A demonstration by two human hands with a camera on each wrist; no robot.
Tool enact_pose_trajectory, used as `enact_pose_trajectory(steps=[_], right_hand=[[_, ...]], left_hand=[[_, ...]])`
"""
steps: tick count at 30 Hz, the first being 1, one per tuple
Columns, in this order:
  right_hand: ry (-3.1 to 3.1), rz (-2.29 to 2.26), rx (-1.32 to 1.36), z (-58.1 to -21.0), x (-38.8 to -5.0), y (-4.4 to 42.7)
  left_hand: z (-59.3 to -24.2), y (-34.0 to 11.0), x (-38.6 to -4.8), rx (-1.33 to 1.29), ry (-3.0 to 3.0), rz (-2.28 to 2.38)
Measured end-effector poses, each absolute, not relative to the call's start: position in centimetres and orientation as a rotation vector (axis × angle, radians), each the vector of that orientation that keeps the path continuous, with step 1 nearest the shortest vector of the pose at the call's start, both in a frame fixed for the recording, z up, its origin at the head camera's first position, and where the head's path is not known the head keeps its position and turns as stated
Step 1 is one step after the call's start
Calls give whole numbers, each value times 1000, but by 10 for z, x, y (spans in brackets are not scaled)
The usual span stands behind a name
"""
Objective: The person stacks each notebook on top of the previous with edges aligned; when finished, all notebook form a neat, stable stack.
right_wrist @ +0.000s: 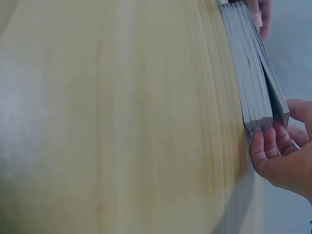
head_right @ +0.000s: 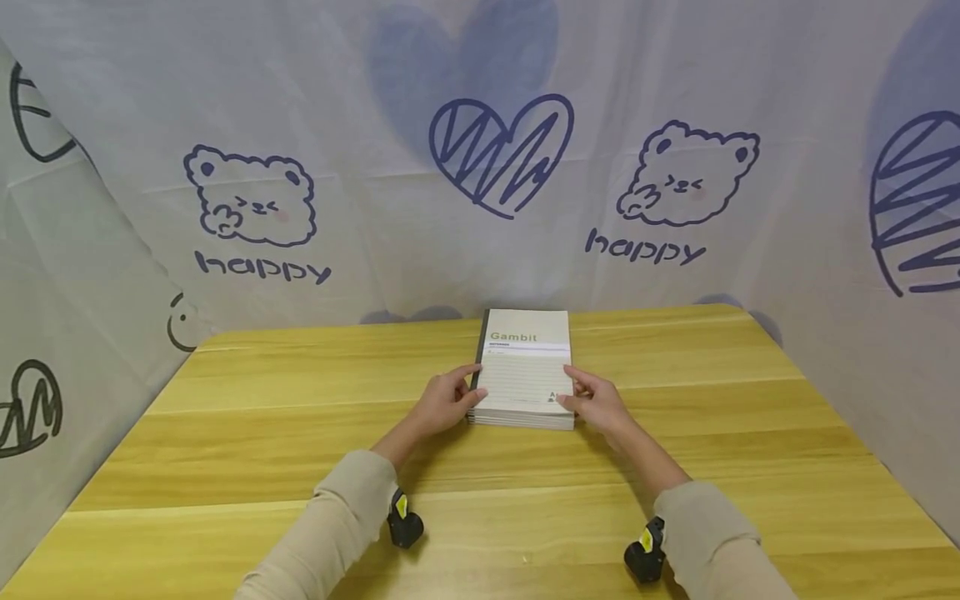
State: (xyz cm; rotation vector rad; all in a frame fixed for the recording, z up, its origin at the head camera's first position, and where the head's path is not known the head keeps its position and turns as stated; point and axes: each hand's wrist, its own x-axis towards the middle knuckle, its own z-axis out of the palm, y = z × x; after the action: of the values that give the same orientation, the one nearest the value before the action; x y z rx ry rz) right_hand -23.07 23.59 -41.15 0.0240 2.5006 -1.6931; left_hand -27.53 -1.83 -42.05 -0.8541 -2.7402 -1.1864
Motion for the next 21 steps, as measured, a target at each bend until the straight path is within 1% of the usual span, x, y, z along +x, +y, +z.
enact_pose_trajectory(steps=[4,9,11,16,21], right_hand=[[2599,-1583,-45,-410,-229,234],[2909,-1185,-307,-409,-227,231],[2967,-1105,-361,-409,-226,230],[3043,-1159,-381,-413,-222,229],[3010,-1319,-339,-419,-217,224]], left_hand=[[-419,-19,-273,-858,-2746,-1160],[-420,-18,-271,-838,-2764,-1131],[-421,-17,-270,-809,-2772,-1130],[-425,-13,-261,-652,-2730,-1230],[-430,-5,-250,-532,-2570,-1479]])
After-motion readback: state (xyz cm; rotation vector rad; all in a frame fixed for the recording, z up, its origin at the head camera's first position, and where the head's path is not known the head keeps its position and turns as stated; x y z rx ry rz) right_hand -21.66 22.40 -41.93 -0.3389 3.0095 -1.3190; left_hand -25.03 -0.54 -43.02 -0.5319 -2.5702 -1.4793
